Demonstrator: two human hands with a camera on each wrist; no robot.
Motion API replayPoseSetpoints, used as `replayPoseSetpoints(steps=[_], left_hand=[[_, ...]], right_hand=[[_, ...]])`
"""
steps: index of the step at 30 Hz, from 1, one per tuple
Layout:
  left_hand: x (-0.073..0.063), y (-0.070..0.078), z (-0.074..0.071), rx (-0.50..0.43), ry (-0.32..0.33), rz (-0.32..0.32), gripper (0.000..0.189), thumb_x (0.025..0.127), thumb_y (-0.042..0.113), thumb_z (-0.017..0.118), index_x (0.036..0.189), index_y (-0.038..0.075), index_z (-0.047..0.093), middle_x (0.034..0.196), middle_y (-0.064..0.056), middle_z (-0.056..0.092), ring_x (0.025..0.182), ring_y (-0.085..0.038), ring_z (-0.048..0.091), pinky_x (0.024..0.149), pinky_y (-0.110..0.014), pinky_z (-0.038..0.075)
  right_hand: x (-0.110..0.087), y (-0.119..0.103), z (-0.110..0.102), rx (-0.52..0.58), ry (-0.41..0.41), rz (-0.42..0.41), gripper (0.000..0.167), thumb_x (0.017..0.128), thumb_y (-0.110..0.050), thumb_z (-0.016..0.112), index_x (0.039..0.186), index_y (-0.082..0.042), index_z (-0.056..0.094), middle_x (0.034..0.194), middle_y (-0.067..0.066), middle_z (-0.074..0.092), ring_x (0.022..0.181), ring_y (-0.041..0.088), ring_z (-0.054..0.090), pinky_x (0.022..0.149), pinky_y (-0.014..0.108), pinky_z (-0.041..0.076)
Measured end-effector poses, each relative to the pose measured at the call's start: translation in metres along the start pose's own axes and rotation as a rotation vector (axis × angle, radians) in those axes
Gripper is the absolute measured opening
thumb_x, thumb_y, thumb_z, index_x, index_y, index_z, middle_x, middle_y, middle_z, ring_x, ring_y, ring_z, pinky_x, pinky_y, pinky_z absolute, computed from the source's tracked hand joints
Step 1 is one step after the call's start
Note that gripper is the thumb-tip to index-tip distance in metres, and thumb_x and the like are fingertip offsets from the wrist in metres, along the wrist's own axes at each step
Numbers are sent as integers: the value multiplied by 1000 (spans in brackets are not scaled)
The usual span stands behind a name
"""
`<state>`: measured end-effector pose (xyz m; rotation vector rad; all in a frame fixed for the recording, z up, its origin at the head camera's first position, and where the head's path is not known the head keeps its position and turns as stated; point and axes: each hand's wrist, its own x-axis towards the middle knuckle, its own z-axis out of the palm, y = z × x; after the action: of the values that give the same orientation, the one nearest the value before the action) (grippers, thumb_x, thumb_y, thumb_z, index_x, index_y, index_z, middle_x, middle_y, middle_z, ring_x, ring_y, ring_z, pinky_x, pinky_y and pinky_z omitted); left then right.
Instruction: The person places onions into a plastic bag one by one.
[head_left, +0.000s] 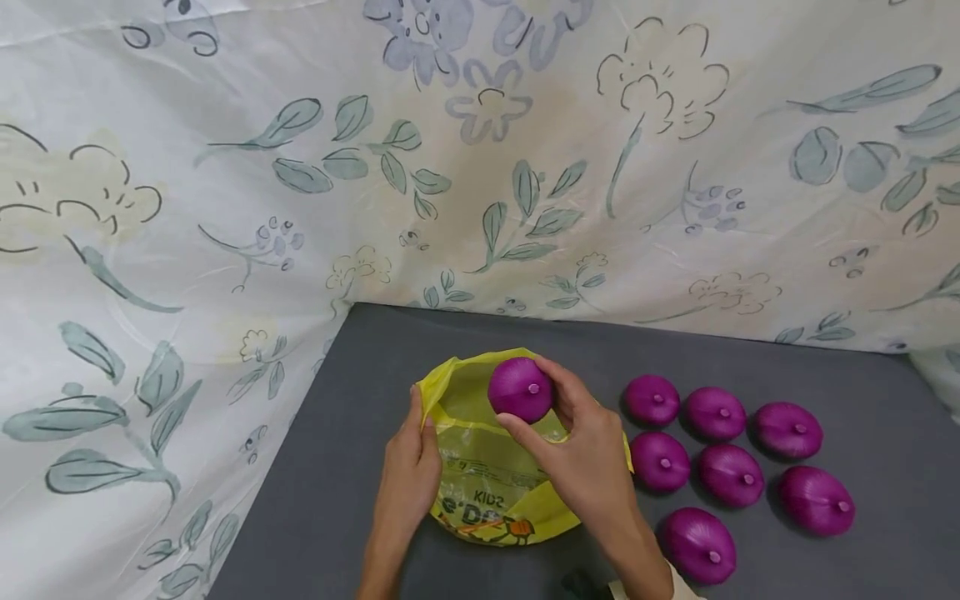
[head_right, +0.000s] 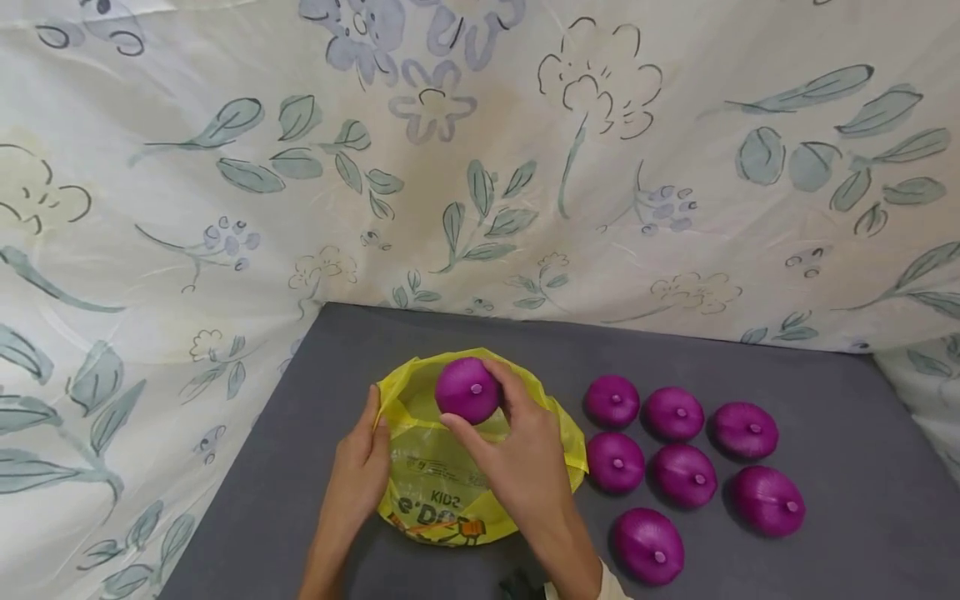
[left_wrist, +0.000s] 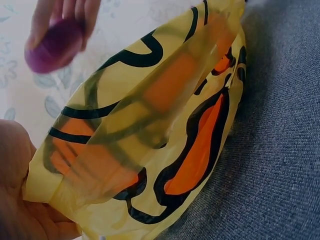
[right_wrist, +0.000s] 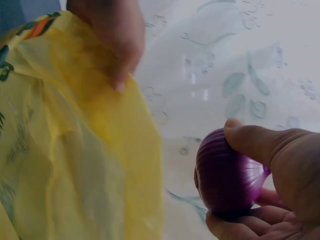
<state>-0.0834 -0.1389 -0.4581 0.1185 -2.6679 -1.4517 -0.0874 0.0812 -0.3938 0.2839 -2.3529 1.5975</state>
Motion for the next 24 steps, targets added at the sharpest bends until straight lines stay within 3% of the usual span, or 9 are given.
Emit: replayPoseSetpoints(steps=[6,13,19,24], left_hand=[[0,2,0,7,5,-11,59,116,17,39,170,15,14,79,-3,48,63,-16,42,95,-44,44],[-1,3,1,18,2,-14,60,116,16,40,170,12,15,81,-3,48,62,-16,40,92,-43,45],[-1,2,0,22,-3,-12,59,116,19,40,170,11,15,82,-4,49,59,-14,39,82,-40,46],[-2,2,0,3,-19,-21,59,117,22,39,170,12,16,71,-1,47,51,-13,37,61,-33,44]], right_hand=[[10,9,24,34,-45,13,78,81,-29,95,147,-8,59,136,5,70,126,16,67,99,39,57],[19,27,47,25,-96,99,71,79,-27,97,140,-10,64,125,3,74,113,17,74,92,36,61],[24,36,60,-58,-95,97,67,78,-33,97,135,-13,68,116,2,76,99,15,74,85,40,63],[27,42,70,-88,-113,88,63,81,-33,96,133,-11,69,116,4,75,98,17,72,84,41,63]])
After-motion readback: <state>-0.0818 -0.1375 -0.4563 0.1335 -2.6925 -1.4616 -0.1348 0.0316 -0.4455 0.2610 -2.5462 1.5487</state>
